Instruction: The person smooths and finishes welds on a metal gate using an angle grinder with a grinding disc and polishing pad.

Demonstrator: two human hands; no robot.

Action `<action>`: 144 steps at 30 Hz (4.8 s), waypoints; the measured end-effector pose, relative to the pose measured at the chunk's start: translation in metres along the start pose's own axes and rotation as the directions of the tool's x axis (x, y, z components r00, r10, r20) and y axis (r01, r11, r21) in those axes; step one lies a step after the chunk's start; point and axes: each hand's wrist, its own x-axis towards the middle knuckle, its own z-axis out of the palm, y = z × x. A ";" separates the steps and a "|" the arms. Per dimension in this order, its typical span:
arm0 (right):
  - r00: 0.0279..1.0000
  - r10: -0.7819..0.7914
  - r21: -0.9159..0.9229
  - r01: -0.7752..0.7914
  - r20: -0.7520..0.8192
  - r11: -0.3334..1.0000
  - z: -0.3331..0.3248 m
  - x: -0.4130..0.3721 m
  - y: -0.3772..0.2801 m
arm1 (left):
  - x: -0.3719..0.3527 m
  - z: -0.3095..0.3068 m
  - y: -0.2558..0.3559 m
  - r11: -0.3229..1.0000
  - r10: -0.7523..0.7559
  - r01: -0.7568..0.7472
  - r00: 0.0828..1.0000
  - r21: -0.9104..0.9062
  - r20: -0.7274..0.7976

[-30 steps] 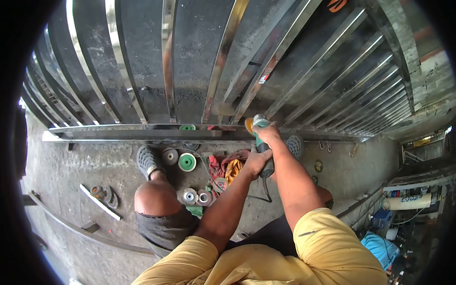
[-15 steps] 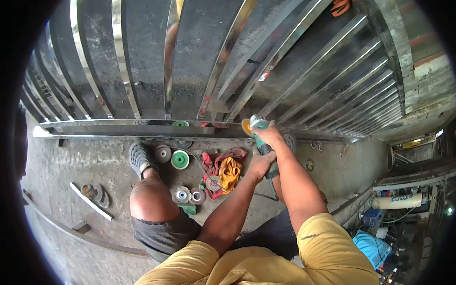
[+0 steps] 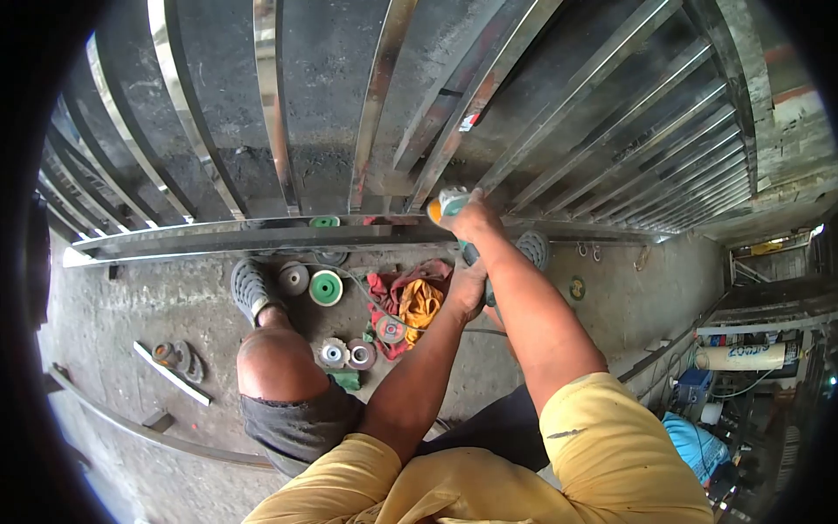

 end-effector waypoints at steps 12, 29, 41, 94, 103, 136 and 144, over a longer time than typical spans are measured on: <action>0.999 0.012 0.012 -0.011 -0.038 1.000 0.006 0.008 -0.026 | 0.015 -0.020 0.021 1.000 0.013 -0.011 0.997 -0.015 0.076; 0.996 -0.080 0.022 0.080 0.039 0.997 0.009 -0.032 0.006 | -0.038 -0.005 -0.010 0.963 0.135 -0.102 0.984 0.248 -0.120; 0.967 -0.239 0.085 0.232 0.091 0.969 0.013 -0.024 -0.016 | -0.039 0.003 0.013 0.930 0.293 -0.220 0.927 0.295 -0.232; 0.855 -0.514 0.998 -0.051 0.068 0.047 0.110 -0.148 0.022 | -0.199 -0.075 0.089 0.152 0.199 -0.005 0.980 0.988 -0.026; 0.758 -0.637 0.989 0.145 -0.139 -0.044 0.120 -0.152 0.045 | -0.222 -0.029 0.111 -0.385 -0.075 0.085 0.990 0.919 -0.123; 0.572 -0.340 0.141 0.364 0.746 0.921 0.278 -0.224 0.036 | -0.351 -0.500 0.158 -0.070 0.385 0.870 0.475 0.488 -0.791; 0.579 -0.348 0.185 0.323 0.737 0.928 0.279 -0.227 0.049 | -0.337 -0.512 0.171 -0.037 0.419 0.868 0.464 0.495 -0.781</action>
